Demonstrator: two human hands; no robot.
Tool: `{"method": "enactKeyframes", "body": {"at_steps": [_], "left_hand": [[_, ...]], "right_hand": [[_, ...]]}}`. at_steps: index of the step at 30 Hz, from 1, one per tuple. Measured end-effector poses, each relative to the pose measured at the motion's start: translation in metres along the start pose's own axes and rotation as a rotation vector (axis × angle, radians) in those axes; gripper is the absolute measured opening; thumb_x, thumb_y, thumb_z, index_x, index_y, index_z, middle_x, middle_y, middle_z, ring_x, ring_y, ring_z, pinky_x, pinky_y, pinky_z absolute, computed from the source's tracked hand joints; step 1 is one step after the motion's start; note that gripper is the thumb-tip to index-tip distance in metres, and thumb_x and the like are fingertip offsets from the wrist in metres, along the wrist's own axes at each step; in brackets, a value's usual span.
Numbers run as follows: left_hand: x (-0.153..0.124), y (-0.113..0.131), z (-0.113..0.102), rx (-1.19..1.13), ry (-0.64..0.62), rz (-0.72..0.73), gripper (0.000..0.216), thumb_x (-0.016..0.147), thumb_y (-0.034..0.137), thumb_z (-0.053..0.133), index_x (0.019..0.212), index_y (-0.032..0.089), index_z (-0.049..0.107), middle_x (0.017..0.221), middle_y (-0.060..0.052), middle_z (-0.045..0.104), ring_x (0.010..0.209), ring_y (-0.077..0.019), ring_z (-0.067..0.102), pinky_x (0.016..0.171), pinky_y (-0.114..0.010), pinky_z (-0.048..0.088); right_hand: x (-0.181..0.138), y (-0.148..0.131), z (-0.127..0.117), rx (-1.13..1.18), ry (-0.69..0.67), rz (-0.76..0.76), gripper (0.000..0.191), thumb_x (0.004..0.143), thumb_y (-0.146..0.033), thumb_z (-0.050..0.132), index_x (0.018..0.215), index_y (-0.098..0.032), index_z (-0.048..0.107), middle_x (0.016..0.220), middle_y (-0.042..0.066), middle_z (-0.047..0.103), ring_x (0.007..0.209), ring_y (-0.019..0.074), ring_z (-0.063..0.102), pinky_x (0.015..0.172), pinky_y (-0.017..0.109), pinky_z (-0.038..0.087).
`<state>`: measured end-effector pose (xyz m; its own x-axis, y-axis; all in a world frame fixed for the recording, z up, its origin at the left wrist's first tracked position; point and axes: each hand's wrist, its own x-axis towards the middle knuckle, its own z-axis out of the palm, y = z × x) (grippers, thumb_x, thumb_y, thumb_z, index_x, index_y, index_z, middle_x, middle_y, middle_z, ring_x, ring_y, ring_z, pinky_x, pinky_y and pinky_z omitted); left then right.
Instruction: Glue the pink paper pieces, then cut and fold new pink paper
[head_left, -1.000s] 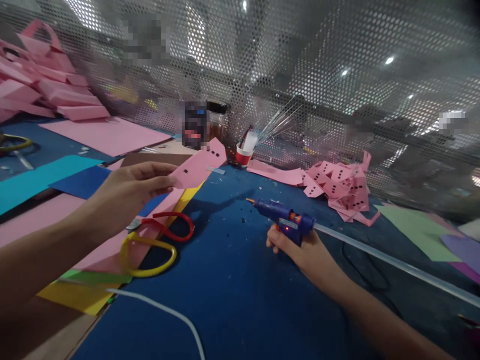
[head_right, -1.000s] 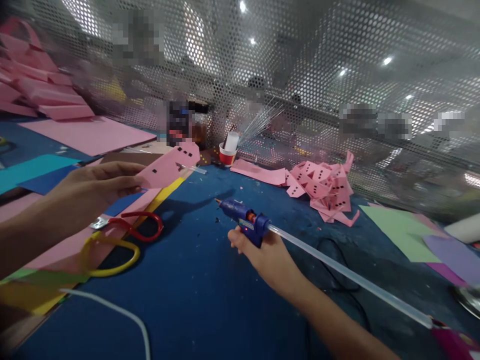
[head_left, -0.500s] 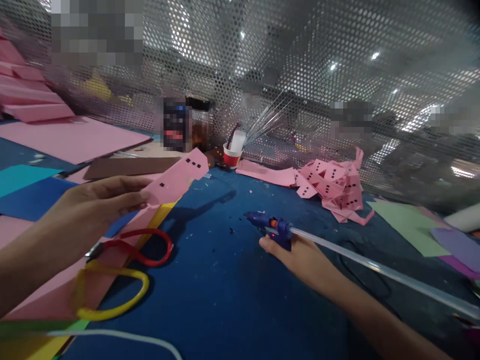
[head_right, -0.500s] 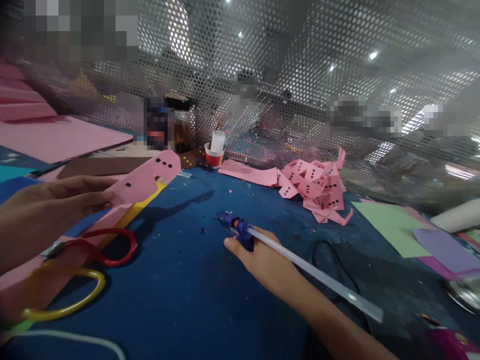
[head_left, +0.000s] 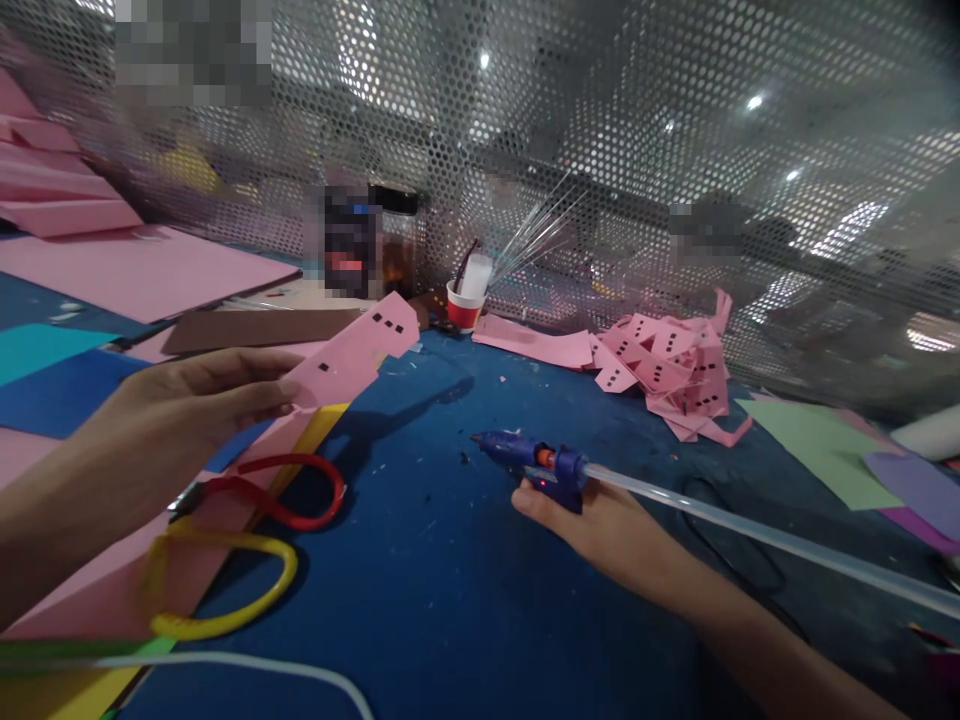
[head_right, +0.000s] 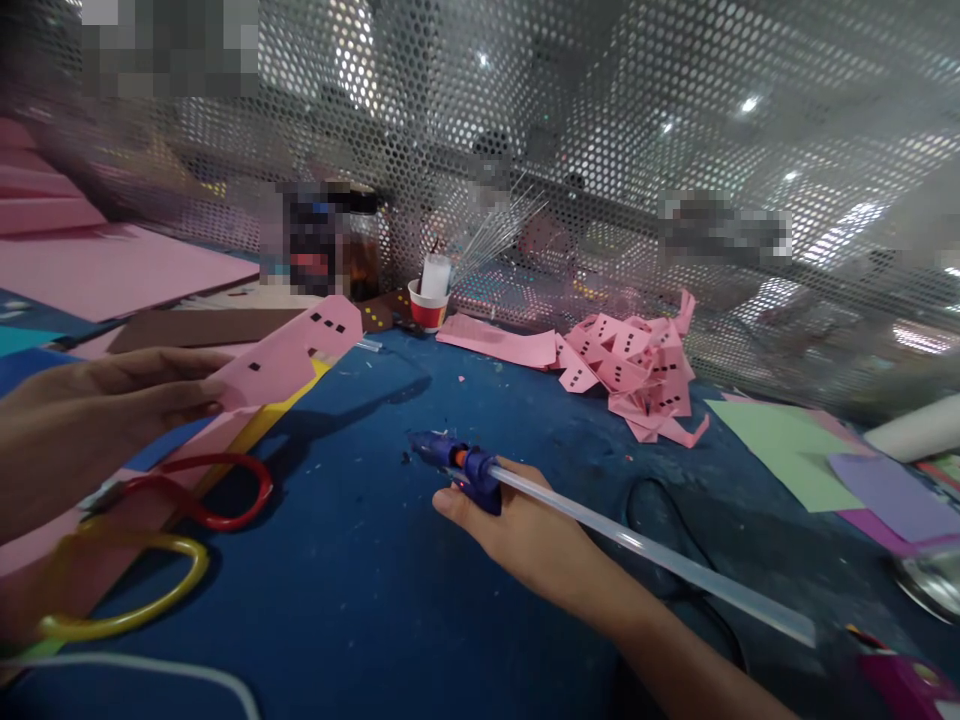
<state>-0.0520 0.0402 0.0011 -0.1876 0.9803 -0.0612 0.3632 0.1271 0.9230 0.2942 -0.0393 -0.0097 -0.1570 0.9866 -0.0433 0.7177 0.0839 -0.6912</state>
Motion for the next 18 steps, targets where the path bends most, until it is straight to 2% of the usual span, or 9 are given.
{"method": "enactKeyframes", "body": {"at_steps": [5, 8, 12, 18], "left_hand": [[-0.001, 0.001, 0.0, -0.044, -0.012, 0.007, 0.046, 0.071, 0.042, 0.081, 0.115, 0.03, 0.072, 0.113, 0.002, 0.076, 0.1, -0.0167, 0.069, 0.074, -0.017, 0.054], [0.0, 0.0, -0.002, -0.098, -0.04, -0.005, 0.047, 0.072, 0.043, 0.081, 0.116, 0.029, 0.071, 0.114, 0.003, 0.075, 0.1, -0.0149, 0.068, 0.074, -0.015, 0.053], [0.002, -0.003, -0.004, -0.092, -0.037, 0.001, 0.047, 0.072, 0.045, 0.081, 0.115, 0.029, 0.071, 0.112, 0.002, 0.076, 0.098, -0.0149, 0.067, 0.072, -0.016, 0.052], [0.003, -0.004, -0.003, -0.102, 0.0, 0.031, 0.046, 0.066, 0.047, 0.083, 0.108, 0.03, 0.075, 0.109, 0.002, 0.076, 0.096, -0.0149, 0.069, 0.071, -0.015, 0.053]], "right_hand": [[0.007, -0.01, 0.003, 0.167, -0.036, -0.018, 0.03, 0.092, -0.049, 0.06, 0.106, -0.026, 0.073, 0.106, 0.003, 0.075, 0.103, 0.023, 0.069, 0.093, 0.041, 0.053], [0.014, -0.015, 0.006, 0.207, -0.046, -0.031, 0.028, 0.092, -0.046, 0.061, 0.106, -0.026, 0.073, 0.108, 0.003, 0.075, 0.105, 0.0224, 0.068, 0.096, 0.041, 0.052], [0.016, -0.018, 0.007, 0.124, -0.022, -0.008, 0.033, 0.089, -0.051, 0.062, 0.106, -0.024, 0.071, 0.099, 0.004, 0.075, 0.094, 0.0231, 0.069, 0.088, 0.04, 0.054], [0.001, -0.017, -0.009, -0.003, -0.112, 0.045, 0.042, 0.09, -0.059, 0.058, 0.115, -0.028, 0.07, 0.101, 0.003, 0.074, 0.095, 0.0241, 0.067, 0.092, 0.041, 0.051]]}}
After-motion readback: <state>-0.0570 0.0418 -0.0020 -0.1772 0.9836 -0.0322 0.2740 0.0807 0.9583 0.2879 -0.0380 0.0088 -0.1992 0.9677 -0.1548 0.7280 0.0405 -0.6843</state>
